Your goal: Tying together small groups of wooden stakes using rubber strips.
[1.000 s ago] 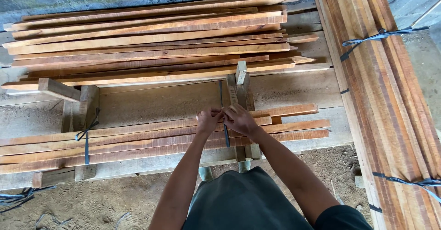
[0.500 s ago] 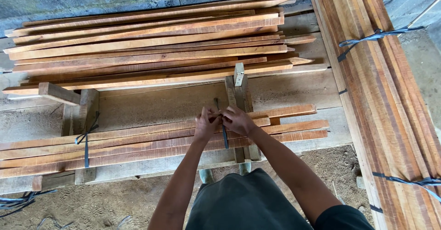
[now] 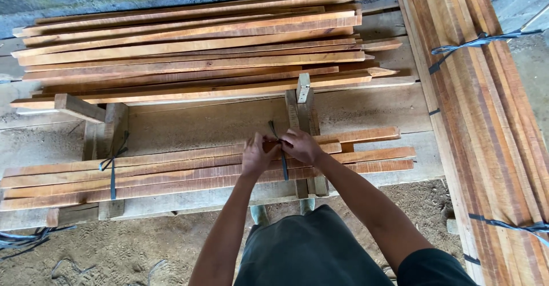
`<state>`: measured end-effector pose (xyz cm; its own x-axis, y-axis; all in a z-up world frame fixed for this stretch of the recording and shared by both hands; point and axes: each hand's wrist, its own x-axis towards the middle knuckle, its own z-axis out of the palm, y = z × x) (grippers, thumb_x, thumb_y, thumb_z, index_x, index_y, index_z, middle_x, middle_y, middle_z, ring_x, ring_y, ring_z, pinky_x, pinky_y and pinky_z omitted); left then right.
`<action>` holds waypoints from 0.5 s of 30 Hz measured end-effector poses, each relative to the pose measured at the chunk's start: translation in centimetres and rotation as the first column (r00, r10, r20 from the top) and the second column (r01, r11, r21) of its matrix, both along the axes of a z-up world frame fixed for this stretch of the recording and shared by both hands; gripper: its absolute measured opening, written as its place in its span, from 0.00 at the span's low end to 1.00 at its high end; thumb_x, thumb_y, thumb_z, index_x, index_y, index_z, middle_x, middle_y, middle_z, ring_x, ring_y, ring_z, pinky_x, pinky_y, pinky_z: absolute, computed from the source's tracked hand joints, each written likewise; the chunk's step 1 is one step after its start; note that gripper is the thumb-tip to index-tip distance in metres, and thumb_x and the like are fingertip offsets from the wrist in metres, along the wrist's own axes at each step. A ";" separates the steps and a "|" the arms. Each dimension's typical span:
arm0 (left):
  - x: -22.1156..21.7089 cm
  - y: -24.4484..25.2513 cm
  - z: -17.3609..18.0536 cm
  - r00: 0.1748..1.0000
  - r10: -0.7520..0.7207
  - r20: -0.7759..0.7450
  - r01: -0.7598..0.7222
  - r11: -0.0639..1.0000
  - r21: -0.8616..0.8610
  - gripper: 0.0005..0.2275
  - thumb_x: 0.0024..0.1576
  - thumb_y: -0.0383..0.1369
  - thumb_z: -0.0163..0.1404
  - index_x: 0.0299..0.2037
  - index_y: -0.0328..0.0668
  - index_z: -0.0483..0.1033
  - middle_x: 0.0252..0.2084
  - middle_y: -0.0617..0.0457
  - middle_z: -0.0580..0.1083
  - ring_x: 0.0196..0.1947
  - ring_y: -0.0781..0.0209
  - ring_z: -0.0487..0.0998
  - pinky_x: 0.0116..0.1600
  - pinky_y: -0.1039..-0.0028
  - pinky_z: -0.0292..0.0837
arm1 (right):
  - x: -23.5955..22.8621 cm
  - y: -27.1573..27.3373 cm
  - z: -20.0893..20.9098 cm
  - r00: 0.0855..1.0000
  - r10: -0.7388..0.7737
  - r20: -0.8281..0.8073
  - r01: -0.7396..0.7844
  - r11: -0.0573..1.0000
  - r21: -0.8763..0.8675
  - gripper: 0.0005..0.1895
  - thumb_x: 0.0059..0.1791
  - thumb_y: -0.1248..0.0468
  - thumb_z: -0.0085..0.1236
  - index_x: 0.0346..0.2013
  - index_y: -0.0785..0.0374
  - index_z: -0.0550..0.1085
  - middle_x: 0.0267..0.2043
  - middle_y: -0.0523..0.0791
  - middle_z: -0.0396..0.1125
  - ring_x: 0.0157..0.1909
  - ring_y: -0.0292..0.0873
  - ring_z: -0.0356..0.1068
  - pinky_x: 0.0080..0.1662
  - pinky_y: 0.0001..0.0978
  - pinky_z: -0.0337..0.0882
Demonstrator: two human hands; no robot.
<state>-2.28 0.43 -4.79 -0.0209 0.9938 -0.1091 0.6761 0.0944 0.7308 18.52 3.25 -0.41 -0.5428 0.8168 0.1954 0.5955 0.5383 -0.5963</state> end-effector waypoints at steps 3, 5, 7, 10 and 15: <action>1.4 -0.1 -0.8 0.998 0.037 -0.045 -0.034 0.997 0.068 0.15 0.56 0.48 0.59 0.43 0.54 0.69 0.45 0.50 0.78 0.58 0.41 0.75 0.60 0.51 0.73 | 0.0 -0.1 0.1 1.000 -0.006 -0.001 0.005 0.999 -0.036 0.08 0.58 0.58 0.47 0.43 0.58 0.72 0.36 0.45 0.62 0.36 0.50 0.69 0.38 0.48 0.74; 1.7 0.3 -2.1 0.998 0.059 -0.032 -0.056 0.994 0.090 0.14 0.56 0.47 0.59 0.42 0.54 0.69 0.45 0.50 0.77 0.58 0.40 0.74 0.60 0.51 0.72 | 0.0 0.2 -0.4 1.000 -0.018 0.022 0.019 0.999 -0.037 0.08 0.57 0.57 0.49 0.41 0.57 0.73 0.35 0.46 0.63 0.36 0.50 0.70 0.39 0.48 0.75; 1.9 0.5 -3.3 0.997 0.079 -0.022 -0.076 0.991 0.110 0.14 0.56 0.45 0.59 0.42 0.54 0.69 0.45 0.50 0.76 0.59 0.38 0.74 0.61 0.50 0.71 | -0.3 0.6 -0.7 0.999 -0.032 0.042 0.033 0.999 -0.040 0.08 0.57 0.56 0.52 0.40 0.56 0.73 0.34 0.47 0.64 0.37 0.51 0.71 0.40 0.48 0.76; 2.4 0.7 -3.1 0.994 0.109 0.029 -0.112 0.979 0.169 0.14 0.57 0.43 0.60 0.40 0.51 0.67 0.43 0.46 0.75 0.56 0.35 0.75 0.58 0.50 0.73 | -0.3 2.6 -1.6 0.976 -0.109 -0.187 0.056 0.961 -0.269 0.08 0.55 0.60 0.53 0.39 0.60 0.76 0.31 0.49 0.67 0.34 0.56 0.72 0.38 0.54 0.73; 1.7 0.1 -0.8 0.998 0.041 0.041 -0.050 0.967 0.249 0.11 0.55 0.42 0.60 0.37 0.47 0.73 0.36 0.44 0.75 0.47 0.37 0.78 0.55 0.51 0.73 | -0.1 7.9 -9.7 0.993 -0.101 0.062 0.114 0.663 -0.740 0.13 0.42 0.50 0.57 0.24 0.53 0.80 0.27 0.44 0.69 0.32 0.45 0.67 0.37 0.40 0.62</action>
